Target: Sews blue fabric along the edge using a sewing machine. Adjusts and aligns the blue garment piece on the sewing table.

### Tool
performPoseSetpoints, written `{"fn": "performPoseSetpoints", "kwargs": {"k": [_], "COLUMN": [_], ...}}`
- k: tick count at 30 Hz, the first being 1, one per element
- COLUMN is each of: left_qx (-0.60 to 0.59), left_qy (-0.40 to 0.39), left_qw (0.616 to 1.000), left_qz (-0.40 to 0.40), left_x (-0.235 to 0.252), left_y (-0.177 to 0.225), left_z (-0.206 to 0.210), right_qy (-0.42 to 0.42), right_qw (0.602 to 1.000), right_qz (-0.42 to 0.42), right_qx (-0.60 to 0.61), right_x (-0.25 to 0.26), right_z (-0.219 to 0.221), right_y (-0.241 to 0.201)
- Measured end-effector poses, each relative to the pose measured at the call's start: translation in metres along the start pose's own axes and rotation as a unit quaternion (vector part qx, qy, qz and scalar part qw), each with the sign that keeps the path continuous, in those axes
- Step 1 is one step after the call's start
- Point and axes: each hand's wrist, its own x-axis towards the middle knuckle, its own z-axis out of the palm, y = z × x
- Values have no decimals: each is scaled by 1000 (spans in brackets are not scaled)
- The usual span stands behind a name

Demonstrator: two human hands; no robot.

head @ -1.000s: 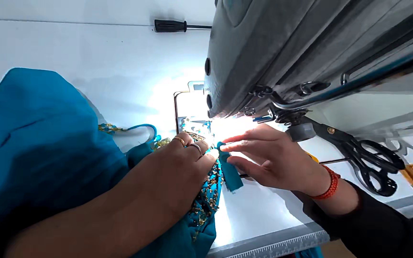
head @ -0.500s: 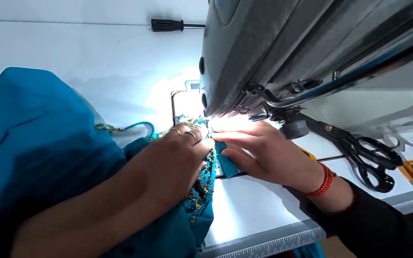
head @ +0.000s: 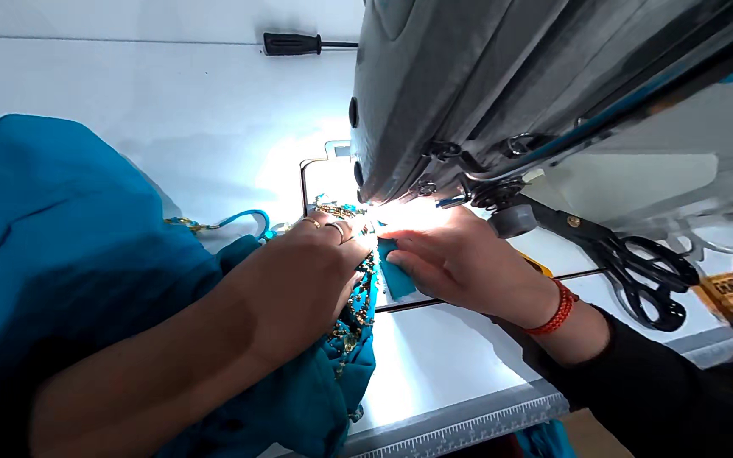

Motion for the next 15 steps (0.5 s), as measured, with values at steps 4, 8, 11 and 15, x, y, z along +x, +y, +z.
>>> {"fn": "performPoseSetpoints", "kwargs": {"k": [4, 8, 11, 15], "left_qx": [7, 5, 5, 43], "left_qy": [86, 99, 97, 222], "left_qw": [994, 992, 993, 964], "left_qz": [68, 74, 64, 140], "left_x": [0, -2, -2, 0], "left_y": [-18, -22, -20, -43], "left_z": [21, 25, 23, 44], "right_qy": [-10, 8, -23, -64], "right_qw": [1000, 999, 996, 993], "right_qz": [6, -31, -65, -74], "right_qx": [8, 19, 48, 71], "right_x": [0, -3, -6, -4], "right_z": [0, -2, -9, -15], "right_y": [-1, -1, -4, -1]}}
